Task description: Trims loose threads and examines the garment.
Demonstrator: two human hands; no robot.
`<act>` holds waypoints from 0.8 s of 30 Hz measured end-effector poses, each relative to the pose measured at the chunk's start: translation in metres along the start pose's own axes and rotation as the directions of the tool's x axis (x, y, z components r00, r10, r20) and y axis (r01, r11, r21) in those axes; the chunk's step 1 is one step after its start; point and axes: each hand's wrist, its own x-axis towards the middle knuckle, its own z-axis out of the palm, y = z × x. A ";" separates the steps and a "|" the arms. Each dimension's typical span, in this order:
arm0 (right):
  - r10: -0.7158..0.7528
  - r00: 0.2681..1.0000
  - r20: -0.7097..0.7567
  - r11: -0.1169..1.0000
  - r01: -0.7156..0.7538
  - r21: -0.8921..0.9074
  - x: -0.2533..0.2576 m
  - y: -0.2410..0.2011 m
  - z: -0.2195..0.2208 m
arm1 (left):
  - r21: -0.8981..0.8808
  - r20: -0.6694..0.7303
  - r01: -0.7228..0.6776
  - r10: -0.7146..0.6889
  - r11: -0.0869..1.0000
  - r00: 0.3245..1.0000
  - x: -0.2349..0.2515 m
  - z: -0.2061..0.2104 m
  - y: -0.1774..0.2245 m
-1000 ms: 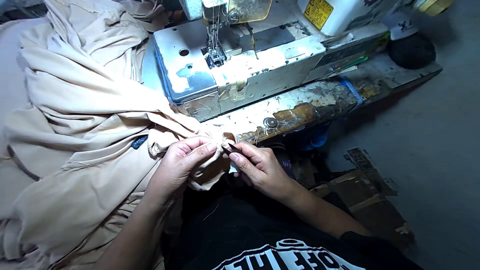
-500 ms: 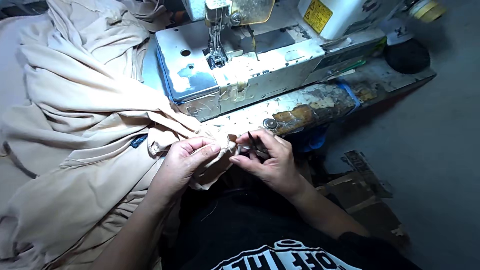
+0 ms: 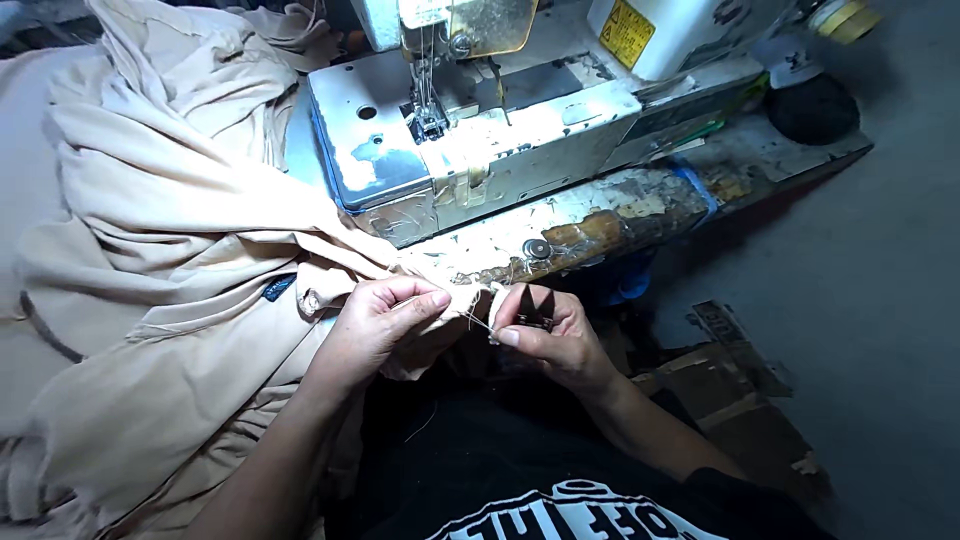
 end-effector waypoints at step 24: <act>-0.447 0.878 0.172 0.480 0.398 -0.782 0.029 -0.002 0.016 | 0.112 -0.047 -0.055 0.061 0.992 0.997 -0.015 -0.015 0.012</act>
